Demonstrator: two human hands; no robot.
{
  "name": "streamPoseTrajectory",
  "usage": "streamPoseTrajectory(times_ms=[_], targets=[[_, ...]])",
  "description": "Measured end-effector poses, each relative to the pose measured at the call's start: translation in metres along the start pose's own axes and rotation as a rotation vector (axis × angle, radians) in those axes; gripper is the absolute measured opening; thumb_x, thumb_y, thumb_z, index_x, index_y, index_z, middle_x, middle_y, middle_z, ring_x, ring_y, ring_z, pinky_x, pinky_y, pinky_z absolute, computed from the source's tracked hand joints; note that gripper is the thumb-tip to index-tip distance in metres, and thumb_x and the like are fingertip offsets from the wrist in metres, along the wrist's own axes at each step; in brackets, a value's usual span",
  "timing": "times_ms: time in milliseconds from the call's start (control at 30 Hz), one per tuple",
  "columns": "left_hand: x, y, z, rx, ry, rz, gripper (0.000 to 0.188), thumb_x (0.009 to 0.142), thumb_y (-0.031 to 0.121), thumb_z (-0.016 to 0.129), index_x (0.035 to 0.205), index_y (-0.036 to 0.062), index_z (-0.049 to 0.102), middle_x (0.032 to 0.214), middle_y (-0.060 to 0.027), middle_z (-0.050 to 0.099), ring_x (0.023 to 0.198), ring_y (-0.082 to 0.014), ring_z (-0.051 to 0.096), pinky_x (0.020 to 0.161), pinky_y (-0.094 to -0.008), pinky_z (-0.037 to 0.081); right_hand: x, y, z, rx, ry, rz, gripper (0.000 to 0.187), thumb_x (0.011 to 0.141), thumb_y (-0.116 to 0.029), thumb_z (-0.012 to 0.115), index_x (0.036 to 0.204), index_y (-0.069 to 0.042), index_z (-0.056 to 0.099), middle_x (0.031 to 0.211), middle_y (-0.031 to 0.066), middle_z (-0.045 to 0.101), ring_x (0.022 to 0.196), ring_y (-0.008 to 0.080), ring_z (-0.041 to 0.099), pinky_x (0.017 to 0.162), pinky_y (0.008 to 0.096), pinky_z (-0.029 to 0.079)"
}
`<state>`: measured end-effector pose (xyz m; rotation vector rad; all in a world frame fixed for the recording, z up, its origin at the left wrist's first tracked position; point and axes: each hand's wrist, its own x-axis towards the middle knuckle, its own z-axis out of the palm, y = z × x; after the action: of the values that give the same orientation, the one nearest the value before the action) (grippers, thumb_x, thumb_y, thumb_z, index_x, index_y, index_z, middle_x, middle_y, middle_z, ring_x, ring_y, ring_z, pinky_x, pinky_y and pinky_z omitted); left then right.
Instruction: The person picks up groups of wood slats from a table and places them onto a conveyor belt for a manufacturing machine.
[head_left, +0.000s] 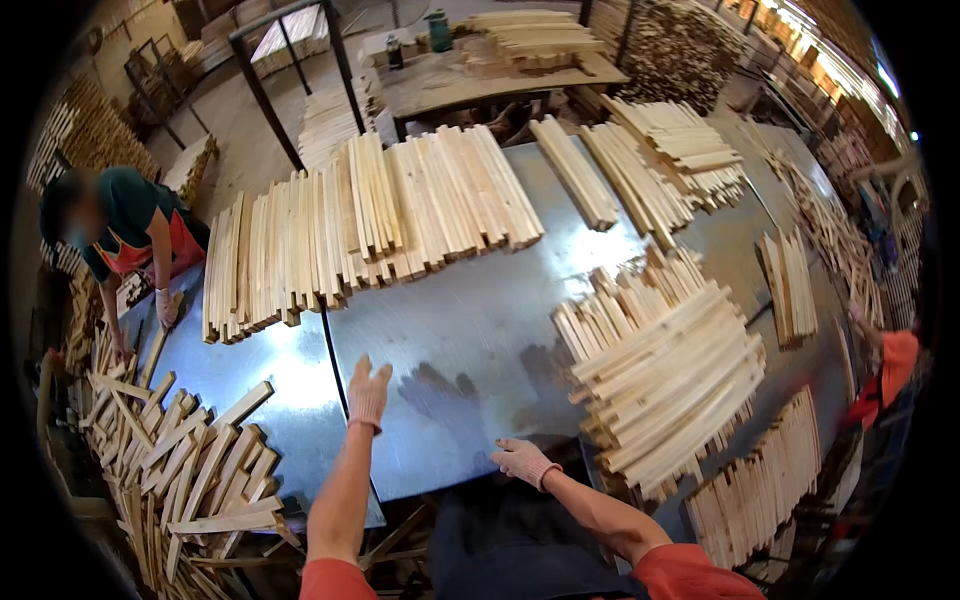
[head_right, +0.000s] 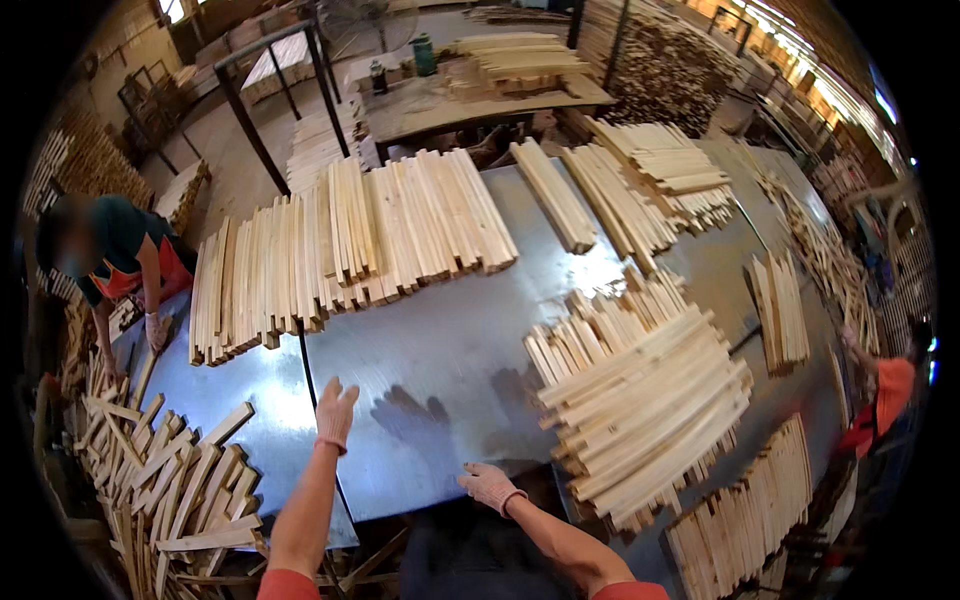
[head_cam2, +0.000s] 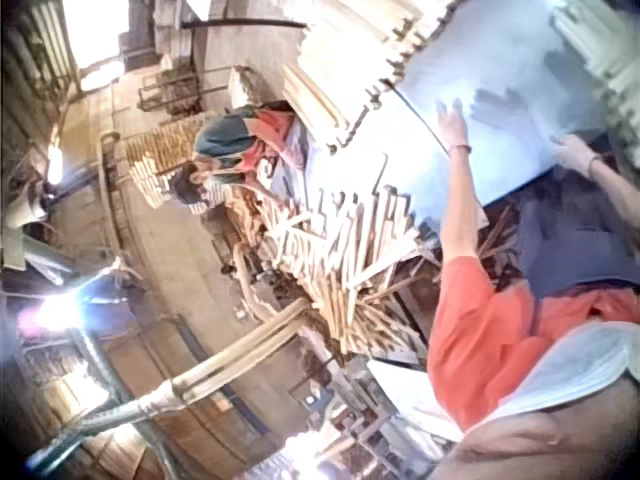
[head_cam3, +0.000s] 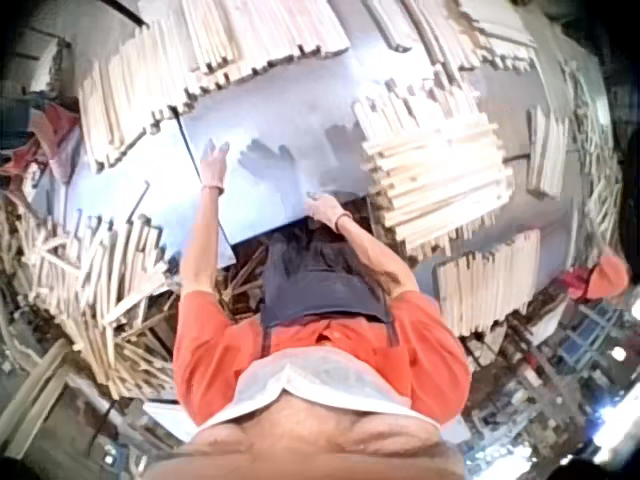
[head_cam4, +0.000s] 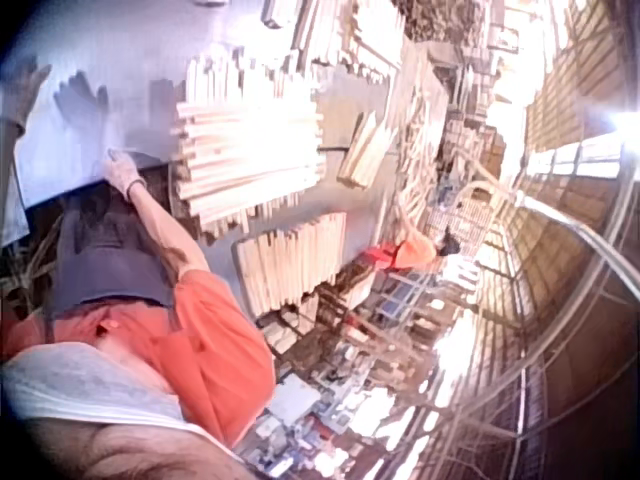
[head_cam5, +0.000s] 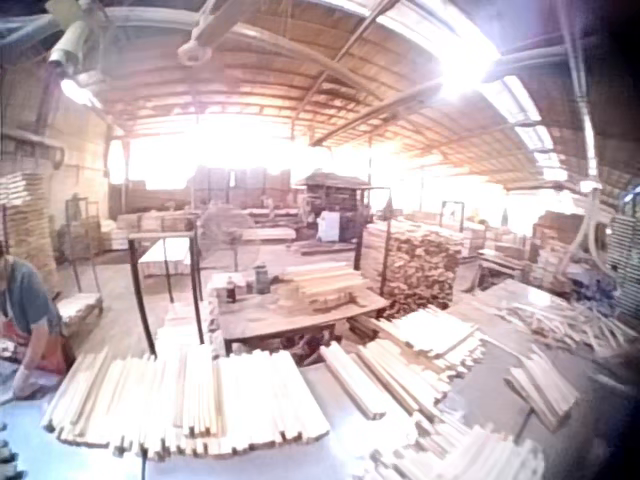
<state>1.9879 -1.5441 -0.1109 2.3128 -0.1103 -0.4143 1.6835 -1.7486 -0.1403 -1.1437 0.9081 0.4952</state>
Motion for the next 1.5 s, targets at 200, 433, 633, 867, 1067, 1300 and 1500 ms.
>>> streamPoseTrajectory(times_ms=[200,433,633,867,1067,1300,1500], targets=[[0.212,0.074,-0.008,0.257,0.001,-0.111,0.105,0.085,0.061,0.075,0.164,0.0024,0.038,0.155,-0.0326,0.054,0.145,-0.0473,0.051,0.119,-0.0480,0.043,0.096,-0.075,-0.020,0.483,0.070,-0.116,0.029,0.101,-0.023,0.075,0.119,-0.002,0.069,0.092,0.0053,0.068,0.071,0.0129,0.063,0.062,0.0272,0.052],[0.361,0.118,0.013,0.529,0.008,-0.260,0.124,0.081,0.080,0.071,0.172,0.0135,0.020,0.169,-0.0278,0.035,0.159,-0.0429,0.030,0.129,-0.0524,0.028,0.136,-0.108,-0.036,0.463,0.326,0.068,0.029,0.098,-0.031,0.078,0.106,-0.004,0.072,0.086,0.0126,0.076,0.064,0.0205,0.072,0.057,0.0357,0.059],[0.377,0.153,0.035,0.505,0.002,-0.263,0.121,0.080,0.076,0.077,0.170,0.0132,0.026,0.163,-0.0271,0.042,0.154,-0.0407,0.038,0.126,-0.0511,0.033,0.146,-0.110,-0.041,0.502,0.346,0.105,0.031,0.098,-0.031,0.075,0.108,-0.002,0.074,0.081,0.0138,0.075,0.059,0.0221,0.071,0.054,0.0360,0.060],[0.378,0.138,0.041,0.547,0.178,-0.016,0.113,0.078,0.059,0.087,0.166,0.0098,0.035,0.147,-0.0262,0.058,0.140,-0.0395,0.055,0.114,-0.0465,0.049,0.143,-0.111,-0.043,0.517,0.320,0.083,0.030,0.099,-0.030,0.073,0.106,-0.001,0.075,0.082,0.0146,0.076,0.060,0.0230,0.072,0.055,0.0362,0.061],[0.400,0.122,0.040,0.310,0.164,-0.147,0.118,0.078,0.056,0.088,0.168,0.0087,0.029,0.151,-0.0284,0.055,0.138,-0.0419,0.057,0.112,-0.0484,0.051,0.145,-0.107,-0.046,0.535,0.306,0.108,0.033,0.102,-0.030,0.071,0.112,0.001,0.073,0.083,0.0159,0.076,0.060,0.0223,0.072,0.053,0.0351,0.060],[0.416,0.191,0.048,0.555,0.106,-0.203,0.126,0.074,0.069,0.086,0.172,0.0194,0.024,0.171,-0.0289,0.026,0.148,-0.0461,0.046,0.119,-0.0485,0.045,0.147,-0.108,-0.044,0.512,0.325,0.124,0.030,0.101,-0.030,0.073,0.107,-0.001,0.074,0.083,0.0161,0.077,0.060,0.0239,0.073,0.054,0.0373,0.062],[0.428,0.209,0.049,0.535,0.058,-0.245,0.119,0.072,0.065,0.089,0.167,0.0209,0.033,0.164,-0.0252,0.034,0.136,-0.0449,0.057,0.106,-0.0487,0.053,0.149,-0.107,-0.046,0.500,0.329,0.118,0.030,0.101,-0.031,0.073,0.108,-0.002,0.074,0.083,0.0158,0.077,0.062,0.0243,0.073,0.054,0.0370,0.060]])
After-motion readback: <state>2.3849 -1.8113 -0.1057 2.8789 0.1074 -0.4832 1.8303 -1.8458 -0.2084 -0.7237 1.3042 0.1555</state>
